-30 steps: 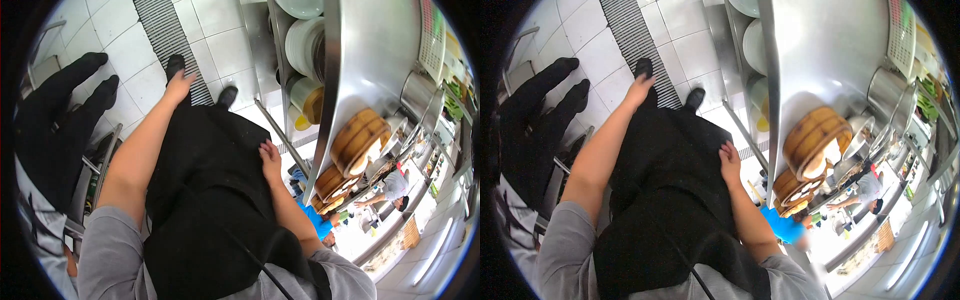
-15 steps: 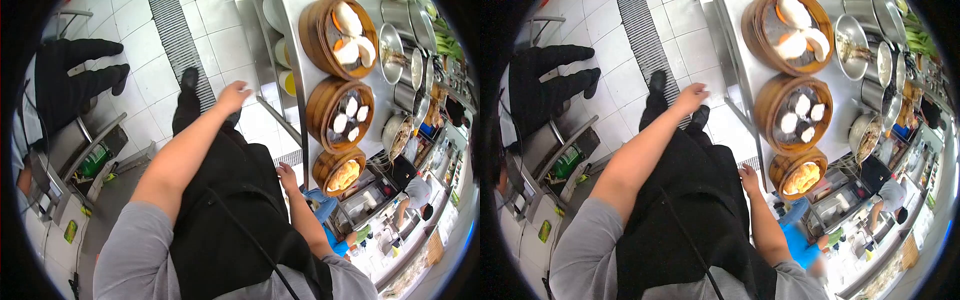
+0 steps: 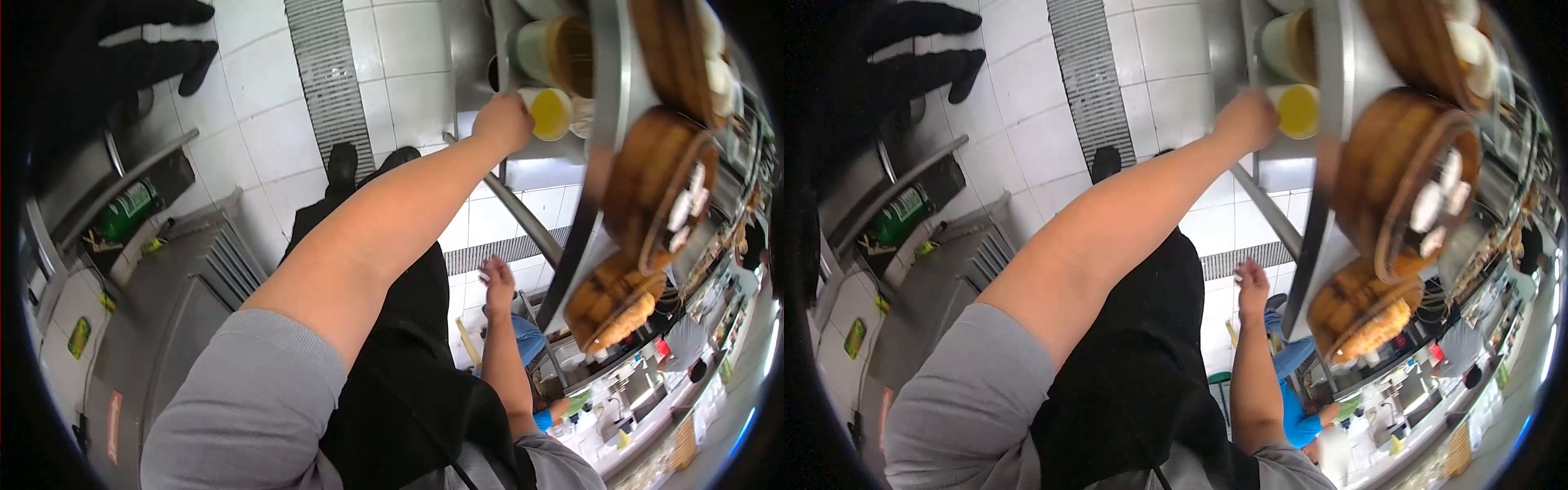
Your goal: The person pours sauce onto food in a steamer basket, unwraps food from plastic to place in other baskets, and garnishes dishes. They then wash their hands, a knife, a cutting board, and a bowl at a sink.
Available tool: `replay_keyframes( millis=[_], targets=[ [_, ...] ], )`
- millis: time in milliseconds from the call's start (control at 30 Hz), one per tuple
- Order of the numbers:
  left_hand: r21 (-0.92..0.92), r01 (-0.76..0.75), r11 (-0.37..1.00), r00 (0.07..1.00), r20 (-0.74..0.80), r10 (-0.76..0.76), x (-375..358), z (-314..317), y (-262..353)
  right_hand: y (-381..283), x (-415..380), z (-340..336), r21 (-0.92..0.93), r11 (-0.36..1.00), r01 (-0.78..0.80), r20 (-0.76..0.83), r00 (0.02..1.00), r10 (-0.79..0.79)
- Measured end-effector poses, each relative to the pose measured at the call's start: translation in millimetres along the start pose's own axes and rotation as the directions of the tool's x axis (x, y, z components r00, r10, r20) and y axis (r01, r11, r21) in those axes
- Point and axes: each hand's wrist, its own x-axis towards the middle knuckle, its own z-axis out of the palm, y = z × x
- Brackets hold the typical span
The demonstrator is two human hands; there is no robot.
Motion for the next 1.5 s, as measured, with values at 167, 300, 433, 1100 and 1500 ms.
replay_keyframes(
  millis=[167, 300, 433, 1100, 1500],
  targets=[
    [0.044, -0.242, 0.969, 0.967, -0.07, 0.245, 1.9, 13.0, -21.5, -33.6, 99.6, -35.9, 0.108, 0.936, 0.335, -0.154, 0.936, -0.317],
    [0.047, -0.216, 0.975, 0.972, -0.082, 0.219, -6.2, 24.3, -25.3, -109.0, 128.5, -29.2, 0.043, 0.81, 0.585, -0.195, 0.8, -0.568],
    [0.088, -0.196, 0.977, 0.979, -0.033, 0.2, -16.8, 30.9, -35.8, -181.8, 147.7, -9.9, 0.168, 0.856, 0.488, -0.133, 0.872, -0.471],
    [0.102, -0.692, 0.714, 0.479, -0.675, 0.561, 72.3, -18.2, 43.4, -199.3, 163.5, -24.1, 0.188, 0.901, 0.391, -0.216, 0.911, -0.351],
    [0.001, -0.518, 0.855, 0.843, -0.172, 0.51, 7.2, -5.8, 27.8, -189.9, 157.2, -22.1, 0.243, 0.913, 0.327, -0.222, 0.935, -0.275]
  ],
)
